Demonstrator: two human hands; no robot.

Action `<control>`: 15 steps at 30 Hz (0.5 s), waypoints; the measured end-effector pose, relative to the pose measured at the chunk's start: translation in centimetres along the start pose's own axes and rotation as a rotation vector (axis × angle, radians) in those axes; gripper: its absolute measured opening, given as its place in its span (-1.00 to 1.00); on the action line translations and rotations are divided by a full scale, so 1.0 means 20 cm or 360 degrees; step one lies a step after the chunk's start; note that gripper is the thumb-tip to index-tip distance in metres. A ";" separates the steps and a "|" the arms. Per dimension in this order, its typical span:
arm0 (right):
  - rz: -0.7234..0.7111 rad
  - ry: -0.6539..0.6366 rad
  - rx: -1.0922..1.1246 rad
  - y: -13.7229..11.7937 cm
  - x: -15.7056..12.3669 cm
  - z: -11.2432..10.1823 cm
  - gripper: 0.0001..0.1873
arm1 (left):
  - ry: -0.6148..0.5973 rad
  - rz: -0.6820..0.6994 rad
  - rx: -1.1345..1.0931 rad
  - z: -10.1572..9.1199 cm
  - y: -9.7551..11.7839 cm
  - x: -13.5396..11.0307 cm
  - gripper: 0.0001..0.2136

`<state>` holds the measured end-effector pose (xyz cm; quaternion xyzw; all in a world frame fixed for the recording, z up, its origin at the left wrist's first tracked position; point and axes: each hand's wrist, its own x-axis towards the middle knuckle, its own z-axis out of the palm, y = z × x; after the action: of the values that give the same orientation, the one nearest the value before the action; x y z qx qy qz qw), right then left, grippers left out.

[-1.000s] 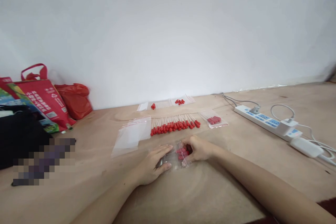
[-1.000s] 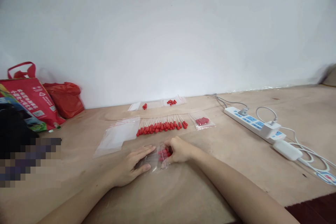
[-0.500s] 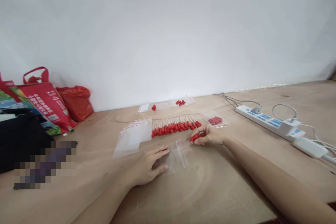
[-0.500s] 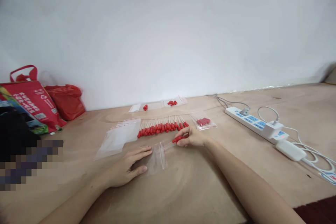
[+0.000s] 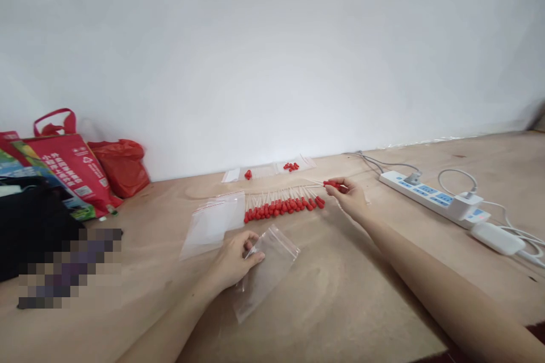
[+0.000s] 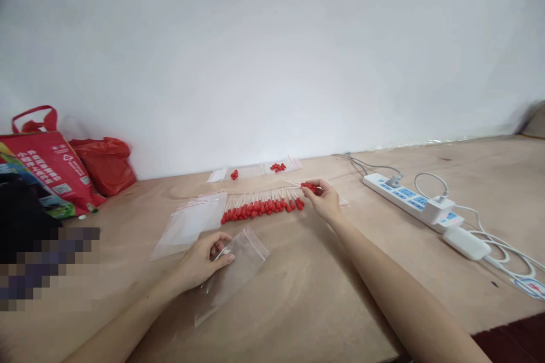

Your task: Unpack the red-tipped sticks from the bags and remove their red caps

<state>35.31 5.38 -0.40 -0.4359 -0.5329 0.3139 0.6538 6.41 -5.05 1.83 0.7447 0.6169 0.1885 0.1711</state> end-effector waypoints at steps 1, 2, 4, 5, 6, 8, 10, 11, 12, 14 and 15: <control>-0.0100 0.0017 -0.0129 0.02 0.00 0.03 -0.71 | -0.0041 -0.0052 -0.0006 0.00 0.00 0.00 -0.74; -0.0205 0.0022 -0.0267 0.04 -0.01 0.05 -0.74 | -0.0069 -0.0075 -0.0009 0.00 0.00 -0.01 -0.77; -0.0436 -0.0011 -0.0526 0.08 -0.01 0.08 -0.79 | -0.0060 -0.0039 -0.0047 0.01 0.00 -0.01 -0.83; -0.0549 -0.0047 -0.0631 0.10 -0.01 0.10 -0.80 | -0.0035 -0.0002 -0.0103 0.01 -0.01 0.00 -0.84; -0.0648 -0.0085 -0.0714 0.12 -0.01 0.10 -0.81 | 0.0002 0.0027 -0.0189 0.00 -0.03 0.01 -0.84; -0.0764 -0.0147 -0.0832 0.14 -0.02 0.11 -0.80 | 0.0136 0.0020 -0.0417 -0.02 -0.07 0.04 -0.83; -0.0774 -0.0197 -0.0924 0.15 -0.02 0.11 -0.80 | 0.0373 -0.0102 -0.0645 -0.06 -0.12 0.09 -0.78; -0.0760 -0.0219 -0.0957 0.15 -0.03 0.11 -0.80 | 0.0522 -0.0204 -0.0732 -0.09 -0.15 0.11 -0.75; -0.0742 -0.0241 -0.0983 0.16 -0.03 0.12 -0.79 | 0.0662 -0.0322 -0.0824 -0.12 -0.19 0.13 -0.71; -0.0711 -0.0280 -0.1011 0.16 -0.04 0.12 -0.77 | 0.0842 -0.0557 -0.0960 -0.17 -0.25 0.16 -0.66; -0.0701 -0.0293 -0.1017 0.16 -0.04 0.12 -0.76 | 0.0908 -0.0643 -0.0980 -0.19 -0.28 0.17 -0.65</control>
<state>32.91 6.61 -3.49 -0.4627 -0.7408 0.0223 0.4865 0.32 -0.58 2.70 0.4427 0.6874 0.5230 0.2409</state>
